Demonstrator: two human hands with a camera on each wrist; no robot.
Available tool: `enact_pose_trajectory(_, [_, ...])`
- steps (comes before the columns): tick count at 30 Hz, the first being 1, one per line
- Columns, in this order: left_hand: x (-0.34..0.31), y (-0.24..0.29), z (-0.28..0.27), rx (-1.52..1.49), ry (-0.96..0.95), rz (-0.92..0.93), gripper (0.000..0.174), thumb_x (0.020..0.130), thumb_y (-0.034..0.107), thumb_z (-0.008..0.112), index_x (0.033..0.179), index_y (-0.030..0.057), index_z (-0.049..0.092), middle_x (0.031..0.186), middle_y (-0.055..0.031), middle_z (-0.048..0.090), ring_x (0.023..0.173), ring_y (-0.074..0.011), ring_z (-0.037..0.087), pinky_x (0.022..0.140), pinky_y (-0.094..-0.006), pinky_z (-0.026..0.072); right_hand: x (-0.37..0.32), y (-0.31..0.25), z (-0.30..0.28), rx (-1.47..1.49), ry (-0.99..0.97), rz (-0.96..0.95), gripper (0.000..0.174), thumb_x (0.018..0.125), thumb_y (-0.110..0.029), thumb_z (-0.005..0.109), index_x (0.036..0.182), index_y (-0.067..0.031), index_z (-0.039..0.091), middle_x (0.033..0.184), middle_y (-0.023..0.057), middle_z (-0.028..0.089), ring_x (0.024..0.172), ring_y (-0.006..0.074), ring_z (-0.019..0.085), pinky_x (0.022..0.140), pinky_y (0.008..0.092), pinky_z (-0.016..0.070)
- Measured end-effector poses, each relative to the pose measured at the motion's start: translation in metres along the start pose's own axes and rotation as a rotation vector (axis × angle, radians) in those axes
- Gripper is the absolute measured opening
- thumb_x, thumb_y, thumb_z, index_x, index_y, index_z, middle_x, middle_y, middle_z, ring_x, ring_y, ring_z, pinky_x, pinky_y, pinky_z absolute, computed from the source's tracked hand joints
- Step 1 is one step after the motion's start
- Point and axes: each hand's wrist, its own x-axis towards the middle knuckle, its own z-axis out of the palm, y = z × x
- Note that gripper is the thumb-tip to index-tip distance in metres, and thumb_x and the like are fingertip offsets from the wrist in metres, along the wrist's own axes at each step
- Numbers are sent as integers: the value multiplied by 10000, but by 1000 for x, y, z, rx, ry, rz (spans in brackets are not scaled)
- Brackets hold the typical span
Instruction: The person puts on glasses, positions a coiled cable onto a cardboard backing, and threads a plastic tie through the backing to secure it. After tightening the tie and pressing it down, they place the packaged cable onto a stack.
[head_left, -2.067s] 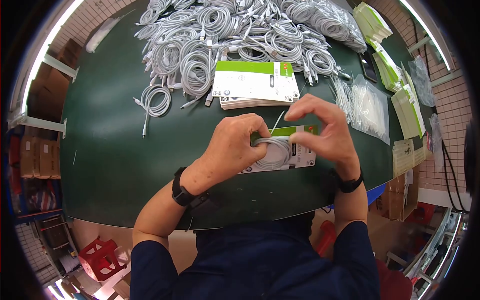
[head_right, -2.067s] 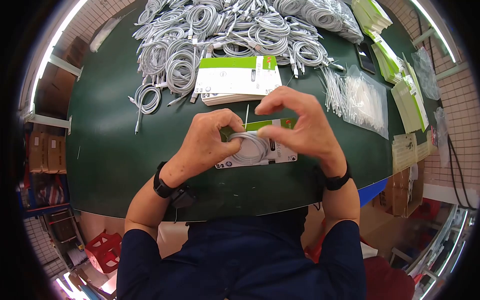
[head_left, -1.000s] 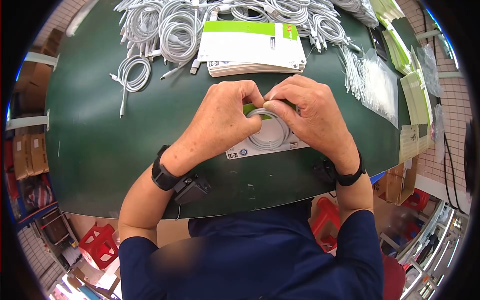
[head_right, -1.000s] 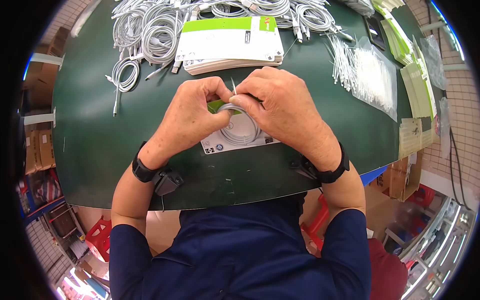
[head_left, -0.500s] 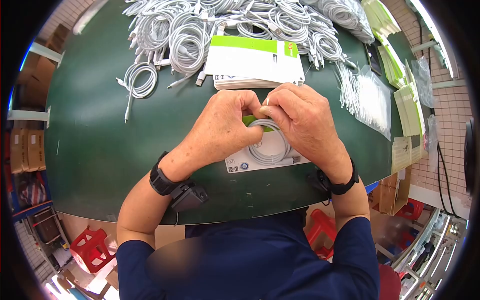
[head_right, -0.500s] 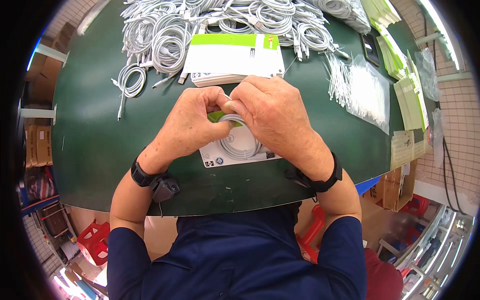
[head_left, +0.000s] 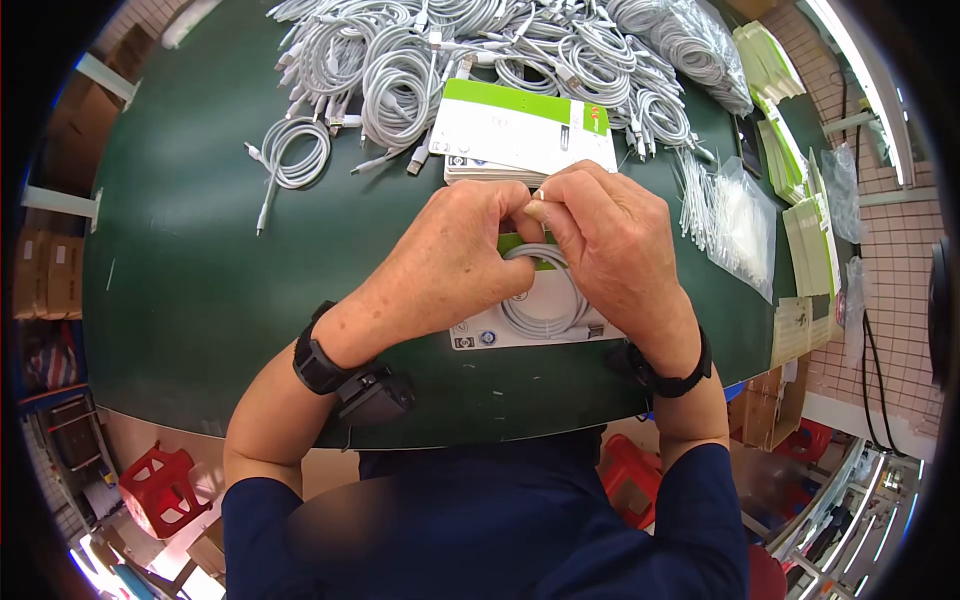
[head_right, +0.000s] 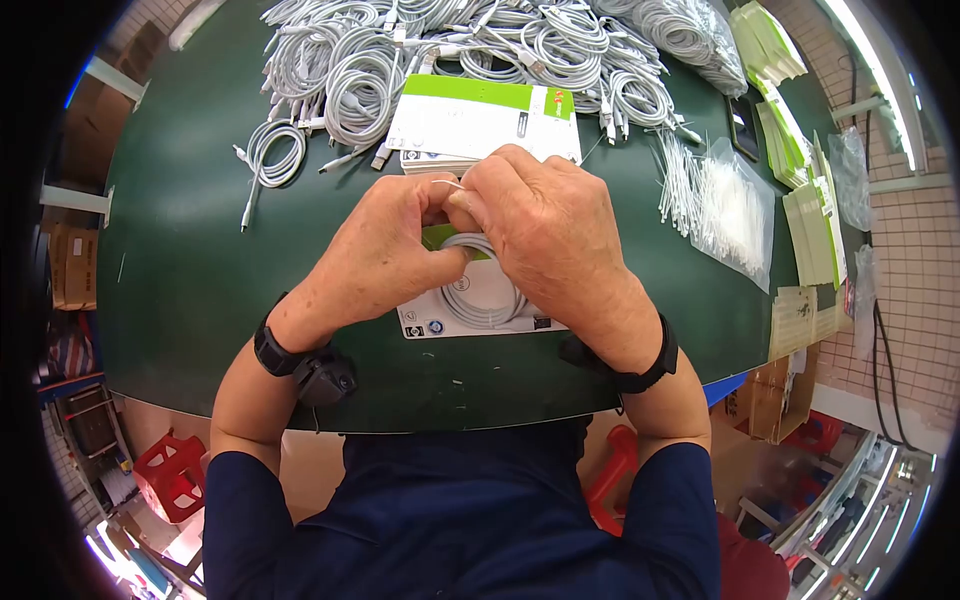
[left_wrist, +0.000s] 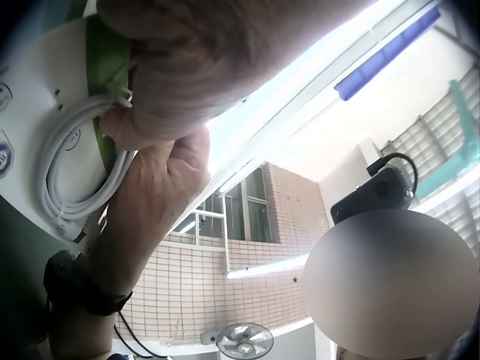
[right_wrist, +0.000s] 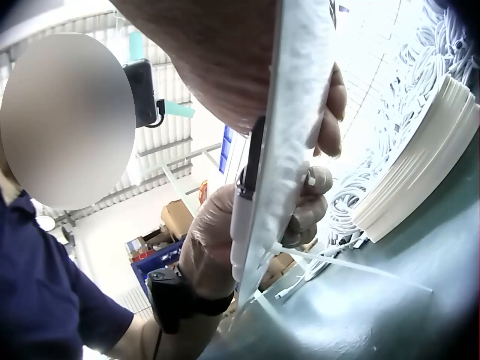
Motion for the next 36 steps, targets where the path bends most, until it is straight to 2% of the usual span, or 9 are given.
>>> enact_pose_trajectory(8, [1, -4, 3, -12, 9, 27, 195, 719, -21, 673, 911, -47, 697, 844, -76, 695, 773, -127, 613, 801, -297, 534, -5, 1, 3, 21, 7, 42, 138, 875, -109, 768, 897, -79, 635, 812, 57, 616, 644, 261, 602, 591, 384, 482])
enact_pose_trajectory(16, [2, -8, 3, -56, 6, 35, 209, 724, -19, 684, 930, -52, 663, 872, -85, 701, 839, -111, 637, 834, -286, 540, -7, -1, 1, 280, 45, 189, 111, 864, -49, 782, 945, -45, 706, 848, 86, 676, 730, 276, 662, 655, 379, 521])
enact_pose_trajectory(19, [3, -14, 8, -91, 62, 126, 224, 726, -1, 701, 942, -61, 682, 871, -176, 739, 786, -254, 711, 731, -366, 555, -6, -2, -4, 296, 50, 180, 167, 842, -21, 796, 1000, -52, 751, 842, 90, 676, 748, 261, 666, 680, 374, 532])
enact_pose_trajectory(22, [1, -1, 0, -25, 13, 33, 259, 729, -37, 683, 987, -38, 655, 898, -71, 711, 879, -116, 652, 858, -283, 543, -6, -5, -10, 315, 31, 155, 215, 830, -7, 806, 1034, -67, 778, 834, 91, 684, 733, 244, 670, 663, 366, 532])
enact_pose_trajectory(26, [3, -7, 3, -127, 5, 17, 199, 759, -18, 710, 955, -33, 681, 878, -71, 717, 860, -108, 656, 864, -295, 553, -11, -17, -24, 455, -137, 316, 213, 849, 12, 783, 1048, -64, 785, 842, 100, 707, 687, 241, 683, 616, 348, 532])
enact_pose_trajectory(29, [3, -8, 1, -71, -7, 41, 156, 798, 31, 768, 926, -33, 706, 855, -68, 723, 845, -105, 664, 879, -304, 567, -14, -15, -26, 553, -213, 272, 209, 868, 28, 755, 1059, -53, 779, 851, 113, 720, 659, 249, 692, 598, 331, 538])
enact_pose_trajectory(31, [4, -12, 3, -42, 30, 115, 164, 819, 71, 808, 908, -33, 718, 846, -69, 729, 837, -106, 671, 895, -309, 578, -14, -14, -29, 583, -256, 268, 211, 869, 34, 744, 1060, -48, 778, 881, 113, 730, 705, 254, 709, 634, 332, 552])
enact_pose_trajectory(34, [4, -14, 3, -10, 32, 109, 210, 832, 123, 839, 906, -34, 720, 853, -73, 736, 839, -108, 676, 916, -311, 583, -15, -12, -33, 642, -315, 278, 212, 866, 35, 742, 1060, -43, 779, 911, 110, 738, 766, 257, 722, 677, 336, 563])
enact_pose_trajectory(36, [4, -13, 2, 24, 40, 112, 180, 828, 91, 812, 905, -38, 714, 852, -78, 737, 843, -111, 681, 923, -314, 583, -15, -11, -36, 658, -339, 289, 211, 860, 33, 750, 1053, -44, 783, 925, 105, 738, 797, 257, 725, 696, 341, 565])
